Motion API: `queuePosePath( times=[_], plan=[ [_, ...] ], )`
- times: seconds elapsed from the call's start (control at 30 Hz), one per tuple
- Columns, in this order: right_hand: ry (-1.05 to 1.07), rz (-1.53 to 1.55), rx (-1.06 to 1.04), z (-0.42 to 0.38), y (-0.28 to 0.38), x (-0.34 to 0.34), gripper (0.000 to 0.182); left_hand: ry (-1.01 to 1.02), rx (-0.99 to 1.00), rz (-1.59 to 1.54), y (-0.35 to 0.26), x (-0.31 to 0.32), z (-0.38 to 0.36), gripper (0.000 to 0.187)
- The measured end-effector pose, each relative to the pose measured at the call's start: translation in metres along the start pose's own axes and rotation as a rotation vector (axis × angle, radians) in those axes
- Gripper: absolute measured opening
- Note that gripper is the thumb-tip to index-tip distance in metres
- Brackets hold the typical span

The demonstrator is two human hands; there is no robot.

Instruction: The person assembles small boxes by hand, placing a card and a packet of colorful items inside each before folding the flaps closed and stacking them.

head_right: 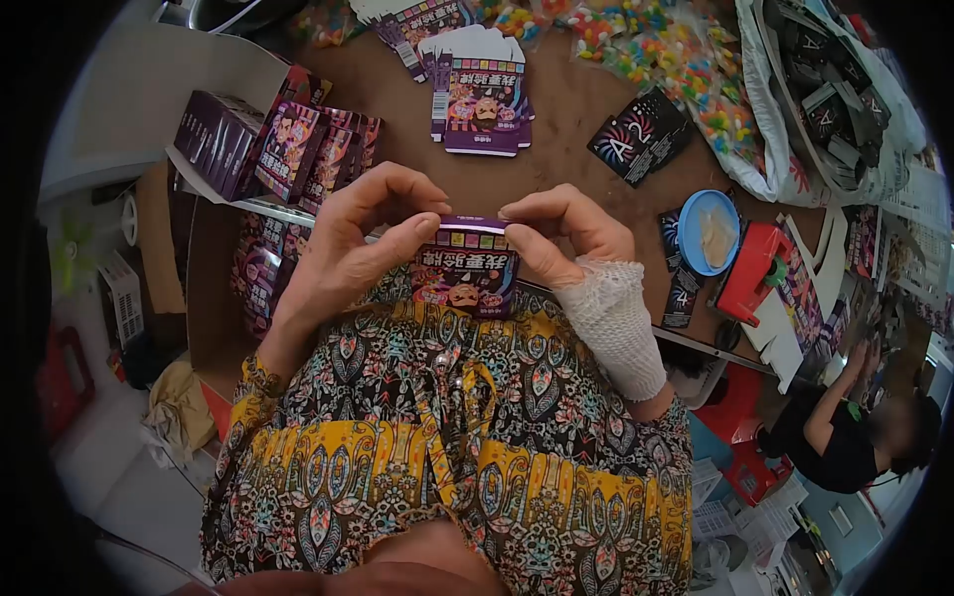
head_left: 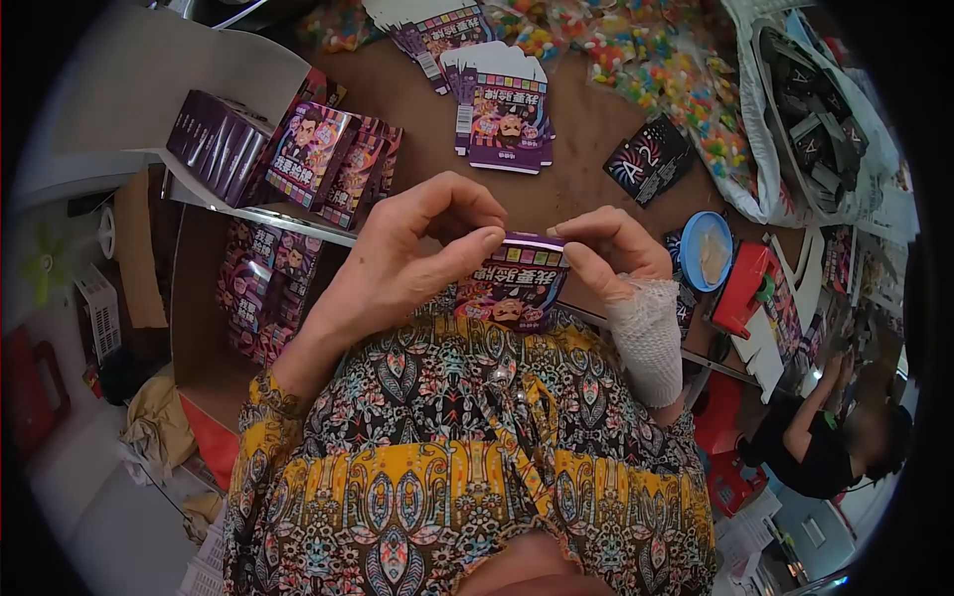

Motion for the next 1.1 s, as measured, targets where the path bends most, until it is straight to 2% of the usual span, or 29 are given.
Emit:
queuePosePath(
  times=[0.17, 0.2, 0.27, 0.33, 0.37, 0.4, 0.43, 0.5, 0.53, 0.6, 0.67, 0.73, 0.83, 0.87, 0.9, 0.93, 1.07, 1.1],
  plan=[
    [0.0, 0.128, 0.059, -0.001, -0.006, -0.003, 0.017, 0.082, -0.122, -0.063, 0.0, -0.003, 0.005, 0.014],
    [-0.002, 0.13, 0.06, -0.001, -0.008, -0.005, 0.017, 0.071, -0.082, -0.042, 0.004, -0.002, 0.006, 0.013],
    [0.034, -0.065, -0.092, 0.0, -0.015, -0.006, 0.018, 0.064, -0.04, -0.02, 0.013, -0.002, 0.005, 0.012],
    [0.034, -0.064, -0.128, -0.003, -0.031, -0.002, 0.015, 0.018, 0.215, 0.22, 0.015, -0.004, 0.006, 0.009],
    [0.029, -0.067, -0.162, -0.006, -0.035, 0.0, 0.013, 0.015, 0.251, 0.252, 0.019, -0.004, 0.006, 0.008],
    [0.032, -0.045, -0.078, -0.009, -0.038, 0.002, 0.014, 0.023, 0.296, 0.28, 0.023, -0.003, 0.005, 0.007],
    [-0.018, -0.059, -0.079, -0.01, -0.035, 0.0, 0.014, 0.074, 0.234, 0.258, 0.034, -0.004, 0.005, 0.011],
    [-0.034, 0.292, 0.269, -0.006, -0.04, -0.007, 0.017, 0.068, 0.298, 0.336, 0.034, 0.005, 0.014, 0.027],
    [-0.04, 0.215, 0.092, 0.001, -0.054, -0.017, 0.019, 0.109, 0.462, 0.448, 0.039, 0.007, 0.021, 0.045],
    [-0.09, 0.184, 0.069, 0.0, -0.052, -0.034, 0.021, 0.116, 0.57, 0.597, 0.033, 0.026, 0.039, 0.054],
    [-0.129, 0.152, 0.012, -0.004, -0.053, -0.045, 0.025, 0.174, 0.606, 0.582, 0.029, 0.043, 0.055, 0.057],
    [-0.209, 0.022, 0.177, -0.018, -0.054, -0.073, 0.026, 0.204, 0.63, 0.595, 0.036, 0.057, 0.071, 0.054],
    [-0.696, -1.264, -0.199, -0.04, -0.072, -0.145, 0.031, 0.342, 0.432, 0.324, 0.041, 0.074, 0.084, 0.053],
    [-0.702, -1.264, -0.2, -0.047, -0.086, -0.157, 0.031, 0.373, 0.465, 0.363, 0.043, 0.08, 0.087, 0.053],
    [-0.725, -1.472, -0.069, -0.052, -0.102, -0.167, 0.033, 0.402, 0.496, 0.402, 0.049, 0.085, 0.091, 0.054],
    [-0.741, -1.676, 0.068, -0.051, -0.104, -0.17, 0.036, 0.448, 0.444, 0.442, 0.055, 0.091, 0.096, 0.052],
    [-0.809, -1.598, -0.07, -0.033, -0.087, -0.164, 0.037, 0.574, 0.482, 0.597, 0.054, 0.099, 0.105, 0.042],
    [-0.763, -1.486, -0.112, -0.018, -0.083, -0.16, 0.037, 0.577, 0.485, 0.606, 0.056, 0.101, 0.109, 0.042]
  ],
)
Point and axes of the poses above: each hand's wrist, its own z-axis towards the middle knuckle, its own x-axis out of the palm, y = z × x, the point moved 3 cm from there along z, towards the middle knuckle, and after that the axes turned 3 degrees about y, right-handed, at the moved point
